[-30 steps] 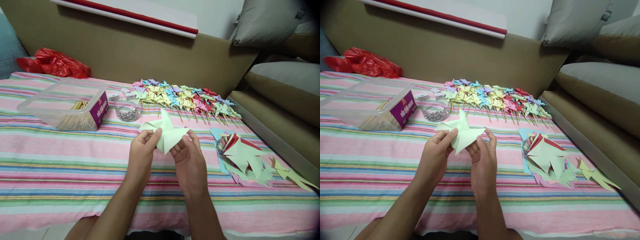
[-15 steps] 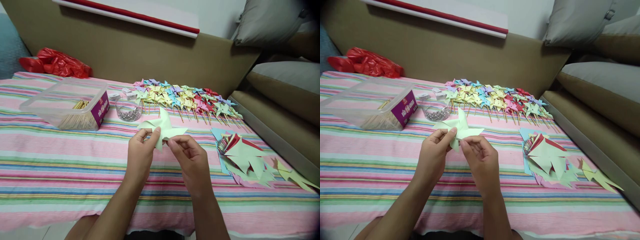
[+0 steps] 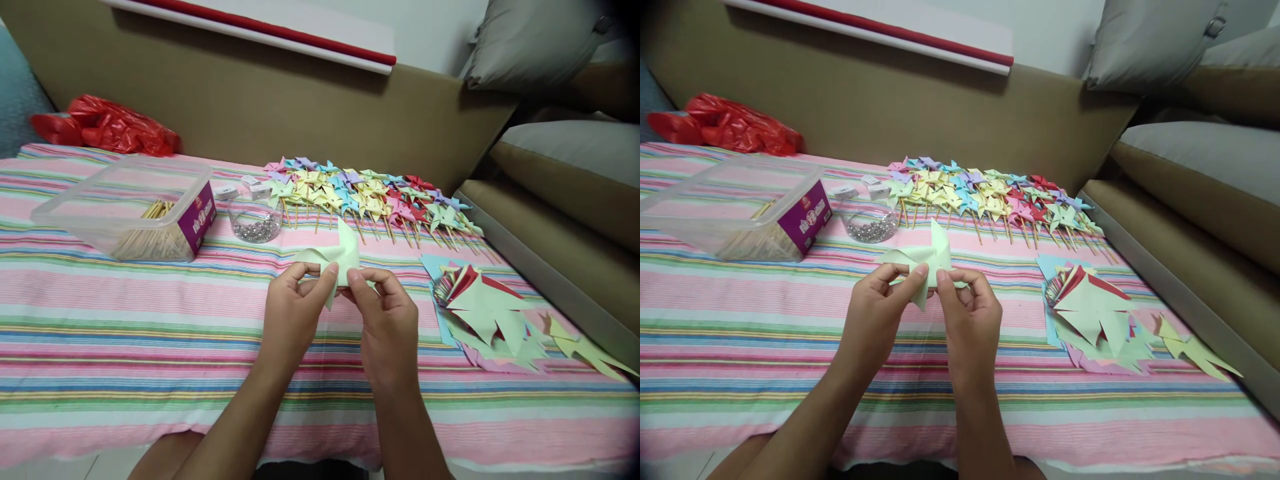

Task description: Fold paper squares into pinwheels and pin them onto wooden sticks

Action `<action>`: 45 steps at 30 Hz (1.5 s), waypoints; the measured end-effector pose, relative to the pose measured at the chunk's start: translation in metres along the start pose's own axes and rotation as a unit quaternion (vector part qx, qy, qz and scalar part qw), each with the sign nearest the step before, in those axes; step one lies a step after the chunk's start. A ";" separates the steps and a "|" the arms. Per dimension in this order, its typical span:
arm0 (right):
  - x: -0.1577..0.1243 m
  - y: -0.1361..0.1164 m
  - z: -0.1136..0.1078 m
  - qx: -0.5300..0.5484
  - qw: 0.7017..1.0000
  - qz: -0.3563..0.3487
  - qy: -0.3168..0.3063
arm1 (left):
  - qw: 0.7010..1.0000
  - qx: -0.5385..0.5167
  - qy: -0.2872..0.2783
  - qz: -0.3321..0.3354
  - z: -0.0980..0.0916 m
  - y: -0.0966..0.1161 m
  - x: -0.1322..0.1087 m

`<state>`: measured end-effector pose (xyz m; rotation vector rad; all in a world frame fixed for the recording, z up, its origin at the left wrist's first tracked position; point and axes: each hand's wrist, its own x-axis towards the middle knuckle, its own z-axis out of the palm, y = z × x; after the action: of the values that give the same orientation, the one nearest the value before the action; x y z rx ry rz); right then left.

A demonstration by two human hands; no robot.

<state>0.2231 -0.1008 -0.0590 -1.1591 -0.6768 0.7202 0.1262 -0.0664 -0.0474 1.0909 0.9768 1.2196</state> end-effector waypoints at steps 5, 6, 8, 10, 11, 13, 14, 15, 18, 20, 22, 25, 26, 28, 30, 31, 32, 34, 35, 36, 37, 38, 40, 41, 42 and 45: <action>-0.002 -0.002 0.004 -0.003 1.000 0.008 0.025 | 1.000 0.025 -0.006 0.000 0.000 0.000 -0.001; -0.002 -0.002 0.004 -0.004 1.000 0.009 0.030 | 1.000 0.026 -0.010 -0.001 0.000 -0.001 -0.001; -0.002 -0.002 0.005 -0.006 0.999 0.007 0.039 | 1.000 0.023 -0.019 -0.004 0.001 -0.001 -0.001; -0.002 -0.001 0.005 -0.010 0.999 0.000 0.047 | 0.999 0.018 -0.025 -0.009 0.001 -0.002 -0.001; -0.002 -0.001 0.006 -0.013 0.999 -0.003 0.050 | 0.999 0.015 -0.026 -0.012 0.002 -0.002 -0.001; -0.002 -0.001 0.006 -0.022 0.998 -0.008 0.051 | 1.000 0.013 -0.024 -0.015 0.002 -0.002 -0.001; -0.003 -0.001 0.006 -0.028 0.998 -0.010 0.050 | 1.000 0.011 -0.023 -0.014 0.002 -0.002 -0.001; -0.003 -0.001 0.006 -0.033 0.998 -0.011 0.050 | 1.000 0.010 -0.022 -0.013 0.002 -0.001 -0.001; -0.003 0.000 0.006 -0.041 0.998 -0.017 0.045 | 1.000 0.004 -0.018 -0.011 0.001 0.000 -0.001; -0.003 0.002 0.005 -0.041 0.998 -0.022 0.042 | 1.000 0.000 -0.016 -0.012 0.001 0.000 -0.001; -0.003 0.003 0.005 -0.042 0.998 -0.023 0.042 | 1.000 -0.004 -0.018 -0.012 0.001 -0.001 0.000; -0.003 0.004 0.006 -0.045 0.997 -0.025 0.050 | 1.000 -0.001 -0.027 -0.005 0.000 -0.002 0.000; -0.003 0.005 0.006 -0.046 0.997 -0.027 0.053 | 1.000 0.002 -0.028 -0.003 0.000 -0.002 0.000; -0.003 0.005 0.006 -0.047 0.997 -0.031 0.057 | 0.999 0.010 -0.033 0.000 0.000 -0.003 0.000; -0.004 0.005 0.007 -0.048 0.997 -0.033 0.056 | 0.999 0.020 -0.036 0.003 0.000 -0.003 0.000; -0.004 0.005 0.007 -0.048 0.997 -0.033 0.055 | 0.999 0.024 -0.036 0.004 0.000 -0.003 0.000; -0.005 0.005 0.007 -0.050 0.997 -0.033 0.051 | 0.999 0.027 -0.034 0.004 0.000 -0.003 0.000; -0.006 0.004 0.007 -0.055 0.997 -0.034 0.033 | 0.999 0.023 -0.026 0.003 -0.001 -0.001 0.000; -0.006 0.003 0.006 -0.059 0.997 -0.039 0.019 | 1.000 0.018 -0.020 0.002 -0.002 0.000 0.000; -0.007 0.003 0.006 -0.064 0.997 -0.045 0.000 | 1.000 0.012 -0.014 0.001 -0.004 0.002 0.000; -0.006 0.003 0.005 -0.073 0.996 -0.054 -0.021 | 1.000 0.007 -0.009 0.000 -0.006 0.003 0.001; -0.006 0.003 0.004 -0.085 0.993 -0.068 -0.041 | 1.000 0.003 -0.006 -0.001 -0.010 0.005 0.002; -0.005 0.004 0.002 -0.108 0.986 -0.100 -0.074 | 1.000 -0.002 -0.008 0.001 -0.019 0.009 0.004; -0.004 0.005 0.002 -0.116 0.983 -0.113 -0.088 | 1.000 -0.003 -0.013 0.001 -0.024 0.010 0.005; -0.003 0.007 0.002 -0.121 0.980 -0.123 -0.100 | 1.000 -0.002 -0.020 -0.001 -0.028 0.012 0.006; -0.003 0.011 0.003 -0.133 0.974 -0.131 -0.126 | 0.999 0.005 -0.042 -0.004 -0.041 0.014 0.007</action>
<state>0.2168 -0.0990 -0.0685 -1.2011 -1.1466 0.5670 0.0845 -0.0547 -0.0421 1.1366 0.9236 1.1537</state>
